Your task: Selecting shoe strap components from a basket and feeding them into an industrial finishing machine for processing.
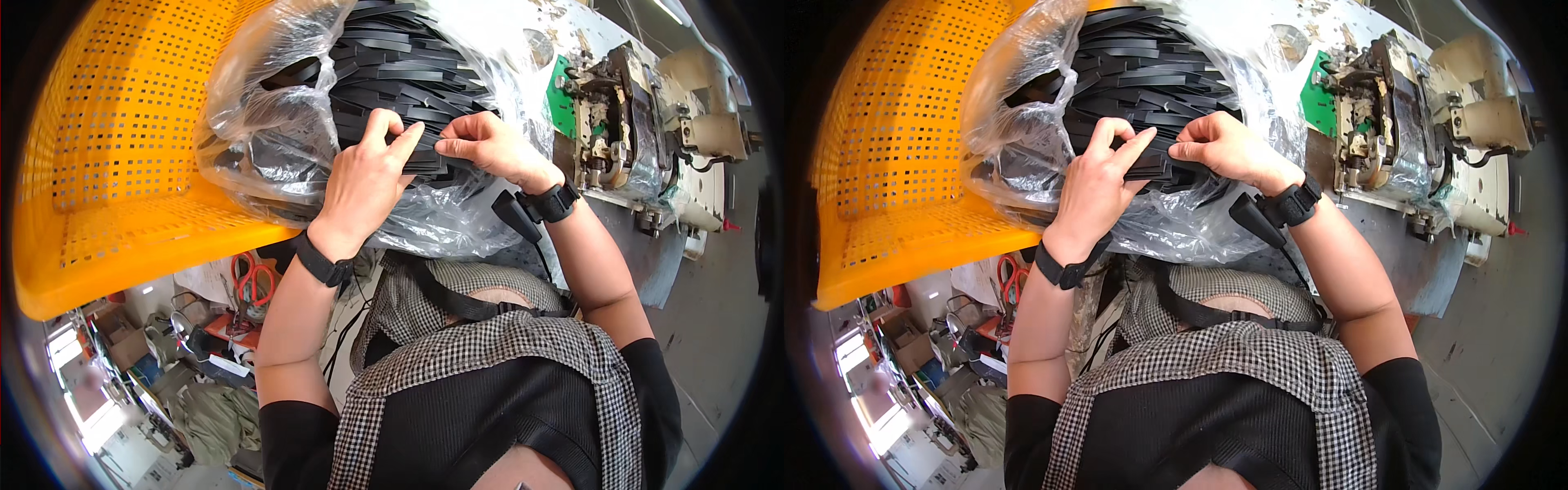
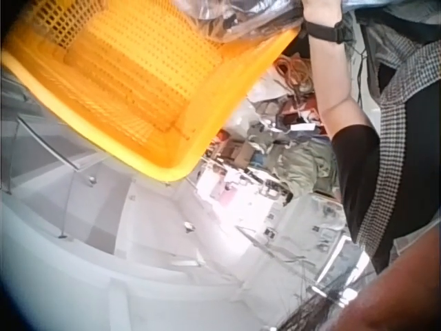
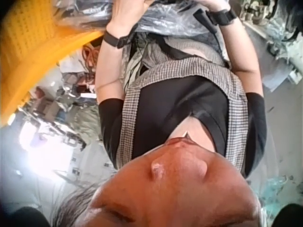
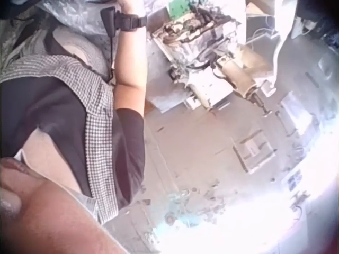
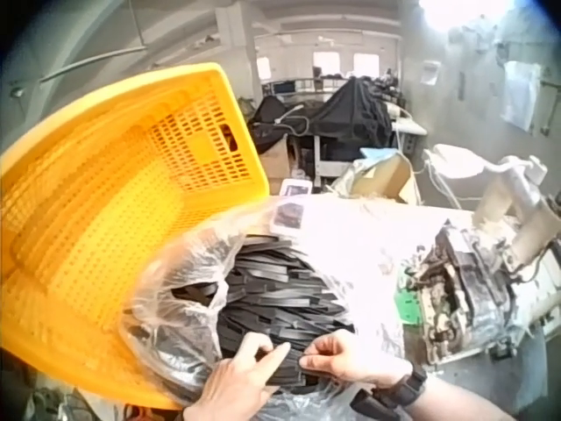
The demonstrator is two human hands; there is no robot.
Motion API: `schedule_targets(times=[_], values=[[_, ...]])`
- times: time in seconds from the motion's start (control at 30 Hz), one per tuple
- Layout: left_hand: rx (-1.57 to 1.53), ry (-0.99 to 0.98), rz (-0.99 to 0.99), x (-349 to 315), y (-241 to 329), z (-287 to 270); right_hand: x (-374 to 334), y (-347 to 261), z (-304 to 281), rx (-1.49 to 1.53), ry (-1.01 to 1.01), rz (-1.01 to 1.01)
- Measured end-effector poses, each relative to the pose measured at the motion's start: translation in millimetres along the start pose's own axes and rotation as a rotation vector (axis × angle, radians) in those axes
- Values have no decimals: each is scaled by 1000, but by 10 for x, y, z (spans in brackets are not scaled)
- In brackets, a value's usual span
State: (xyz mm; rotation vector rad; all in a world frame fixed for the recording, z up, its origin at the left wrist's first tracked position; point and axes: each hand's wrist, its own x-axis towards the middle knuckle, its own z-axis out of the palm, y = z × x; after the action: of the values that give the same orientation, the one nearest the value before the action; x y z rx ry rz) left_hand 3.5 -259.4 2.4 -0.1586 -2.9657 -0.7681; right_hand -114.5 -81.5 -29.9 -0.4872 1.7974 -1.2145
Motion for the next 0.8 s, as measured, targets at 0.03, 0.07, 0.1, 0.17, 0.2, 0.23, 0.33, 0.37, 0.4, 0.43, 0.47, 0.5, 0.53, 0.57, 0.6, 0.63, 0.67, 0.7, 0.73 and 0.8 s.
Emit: schedule_targets(times=[0.03,0.07,0.1,0.17,0.2,0.23,0.33,0.37,0.4,0.43,0.47,0.5,0.53,0.57,0.6,0.63,0.67,0.7,0.73,0.8], values=[[-2,-9,7,38,-15,21,-1,29,-15,8,8,4],[22,-20,22,75,-26,40,0,57,-29,42,-1,-12],[46,-31,39,107,-36,59,-1,81,-41,78,-8,-27],[68,-40,61,134,-71,105,-19,89,-23,110,-21,-24],[62,-29,79,136,-97,138,-16,109,-4,155,-18,-9],[56,-17,97,144,-114,159,-14,136,10,201,-15,6],[102,-65,129,145,-84,185,9,192,3,288,-46,16],[134,-84,137,157,-78,198,5,191,-4,332,-65,22],[165,-81,166,162,-89,205,-7,166,-15,338,-63,23],[166,-86,168,172,-90,203,-31,123,-30,409,-72,48],[183,-32,222,181,-90,196,-56,79,-42,480,-81,73],[198,22,277,201,-74,185,-80,56,-50,484,-79,74],[198,19,279,217,-48,155,-107,31,-53,543,-64,42],[75,37,248,234,-9,106,-137,-1,-59,600,-49,9],[-45,58,214,248,17,56,-169,-52,-69,581,-32,-30],[-41,57,214,259,16,34,-185,-97,-67,583,-34,-34],[-255,35,90,272,11,14,-196,-139,-61,647,25,-93],[-469,12,-32,298,5,-1,-209,-174,-63,711,88,-154],[-643,-45,-86,320,-9,-12,-235,-183,-81,677,132,-204],[-931,-159,-280,352,87,-165,-249,-182,-59,586,189,-319]])
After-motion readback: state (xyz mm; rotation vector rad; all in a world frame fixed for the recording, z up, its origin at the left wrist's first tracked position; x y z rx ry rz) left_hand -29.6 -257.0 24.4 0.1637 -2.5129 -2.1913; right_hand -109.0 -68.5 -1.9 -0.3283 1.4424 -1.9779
